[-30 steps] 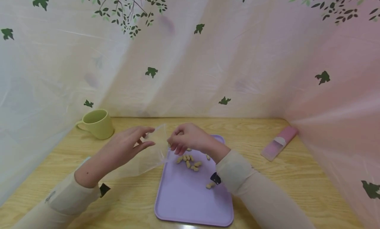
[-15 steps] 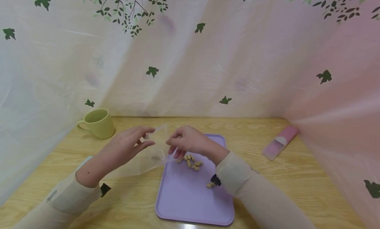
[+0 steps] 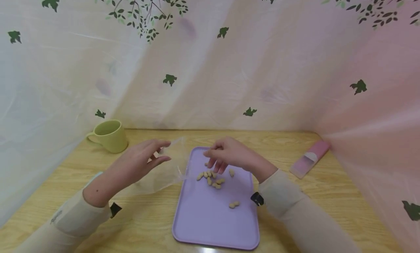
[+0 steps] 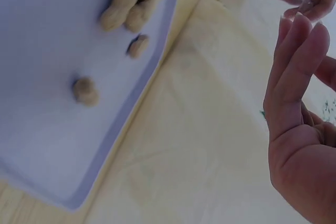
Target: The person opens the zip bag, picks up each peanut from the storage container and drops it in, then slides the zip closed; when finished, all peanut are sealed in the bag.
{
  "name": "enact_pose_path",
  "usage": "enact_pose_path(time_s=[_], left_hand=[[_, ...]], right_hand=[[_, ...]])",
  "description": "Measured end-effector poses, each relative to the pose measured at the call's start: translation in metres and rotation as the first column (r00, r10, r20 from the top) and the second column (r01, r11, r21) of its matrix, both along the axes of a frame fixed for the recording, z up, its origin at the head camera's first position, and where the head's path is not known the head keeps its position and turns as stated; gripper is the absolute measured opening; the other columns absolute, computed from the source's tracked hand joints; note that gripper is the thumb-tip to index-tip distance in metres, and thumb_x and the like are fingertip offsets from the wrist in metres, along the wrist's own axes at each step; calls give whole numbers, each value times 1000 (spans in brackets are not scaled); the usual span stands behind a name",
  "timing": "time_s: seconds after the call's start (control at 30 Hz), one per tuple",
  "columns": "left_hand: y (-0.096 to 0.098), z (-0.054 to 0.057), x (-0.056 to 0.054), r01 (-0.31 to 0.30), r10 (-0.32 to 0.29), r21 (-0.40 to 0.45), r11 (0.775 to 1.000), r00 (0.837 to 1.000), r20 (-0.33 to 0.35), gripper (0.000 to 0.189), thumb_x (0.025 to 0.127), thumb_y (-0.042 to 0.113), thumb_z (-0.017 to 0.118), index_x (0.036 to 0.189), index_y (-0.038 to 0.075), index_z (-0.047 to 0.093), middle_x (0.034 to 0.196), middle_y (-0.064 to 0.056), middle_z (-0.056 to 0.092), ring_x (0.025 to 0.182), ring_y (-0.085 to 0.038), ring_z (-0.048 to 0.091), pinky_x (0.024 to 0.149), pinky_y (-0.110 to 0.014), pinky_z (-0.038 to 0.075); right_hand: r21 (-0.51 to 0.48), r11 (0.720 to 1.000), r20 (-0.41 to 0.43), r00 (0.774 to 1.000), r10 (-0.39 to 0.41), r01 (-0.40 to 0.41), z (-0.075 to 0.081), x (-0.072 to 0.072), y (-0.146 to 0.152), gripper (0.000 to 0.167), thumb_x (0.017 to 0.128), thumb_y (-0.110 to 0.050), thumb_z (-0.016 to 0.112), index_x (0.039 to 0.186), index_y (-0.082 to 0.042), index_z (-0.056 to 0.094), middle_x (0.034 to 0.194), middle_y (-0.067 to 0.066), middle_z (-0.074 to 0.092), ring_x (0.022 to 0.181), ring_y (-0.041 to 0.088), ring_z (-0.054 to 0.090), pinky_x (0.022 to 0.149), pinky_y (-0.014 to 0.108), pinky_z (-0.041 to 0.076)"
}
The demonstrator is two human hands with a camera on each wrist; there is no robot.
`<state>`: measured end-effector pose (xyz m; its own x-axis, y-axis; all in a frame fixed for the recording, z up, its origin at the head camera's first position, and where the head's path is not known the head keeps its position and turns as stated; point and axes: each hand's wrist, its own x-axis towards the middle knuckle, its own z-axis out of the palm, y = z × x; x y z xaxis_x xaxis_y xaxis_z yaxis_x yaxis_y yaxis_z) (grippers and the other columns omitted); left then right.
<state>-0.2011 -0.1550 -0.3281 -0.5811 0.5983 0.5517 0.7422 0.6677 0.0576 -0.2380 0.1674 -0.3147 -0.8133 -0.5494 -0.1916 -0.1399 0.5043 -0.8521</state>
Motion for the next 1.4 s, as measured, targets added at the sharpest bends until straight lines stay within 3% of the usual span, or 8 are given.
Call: enact_pose_path(time_s=[0.17, 0.37, 0.53, 0.77, 1.0, 1.4], left_hand=[[0, 0, 0, 6, -6, 4, 1000, 1000, -1, 45, 96, 24, 82, 131, 1, 67, 120, -13, 78, 92, -21, 79, 79, -35, 67], [0, 0, -1, 6, -6, -1, 1000, 1000, -5, 45, 95, 25, 82, 131, 1, 67, 120, -13, 78, 92, -21, 79, 80, -36, 67], [0, -1, 0, 9, -9, -7, 1000, 1000, -7, 45, 95, 25, 82, 131, 2, 68, 120, -12, 78, 91, -20, 78, 79, -35, 67], [1, -3, 2, 6, -6, -9, 1000, 1000, 9, 45, 95, 25, 82, 131, 1, 67, 121, -12, 78, 92, -20, 78, 81, -35, 67], [0, -4, 2, 8, -8, 2, 1000, 1000, 3, 45, 95, 25, 82, 130, 1, 68, 122, -13, 78, 91, -20, 79, 81, -35, 67], [-1, -3, 4, 5, -5, 4, 1000, 1000, 21, 44, 96, 24, 81, 131, 1, 67, 122, -13, 78, 91, -19, 79, 80, -32, 67]], right_hand=[[60, 998, 5, 1000, 28, -28, -6, 1, 14, 30, 105, -31, 68, 114, -3, 74, 97, 9, 81, 74, 22, 76, 71, 37, 67], [123, 989, 80, 994, 73, -83, -14, 1, 24, 27, 102, -24, 68, 114, -1, 75, 94, 8, 82, 70, 18, 73, 68, 32, 65], [193, 971, 133, 984, 119, -144, -19, 2, 32, 17, 96, -16, 68, 105, -5, 76, 90, 7, 80, 67, 15, 70, 65, 28, 62], [296, 928, 204, 964, 171, -227, -30, 3, 43, 13, 89, -7, 69, 99, -11, 77, 81, 6, 77, 61, 12, 67, 61, 26, 59], [399, 859, 291, 933, 213, -321, -39, 8, 45, 13, 86, -11, 85, 92, -14, 74, 71, 3, 75, 55, 10, 66, 54, 22, 56], [445, 816, 321, 916, 239, -369, -44, 15, 34, 17, 88, -13, 87, 81, -12, 72, 73, 5, 79, 54, 11, 69, 52, 20, 56]])
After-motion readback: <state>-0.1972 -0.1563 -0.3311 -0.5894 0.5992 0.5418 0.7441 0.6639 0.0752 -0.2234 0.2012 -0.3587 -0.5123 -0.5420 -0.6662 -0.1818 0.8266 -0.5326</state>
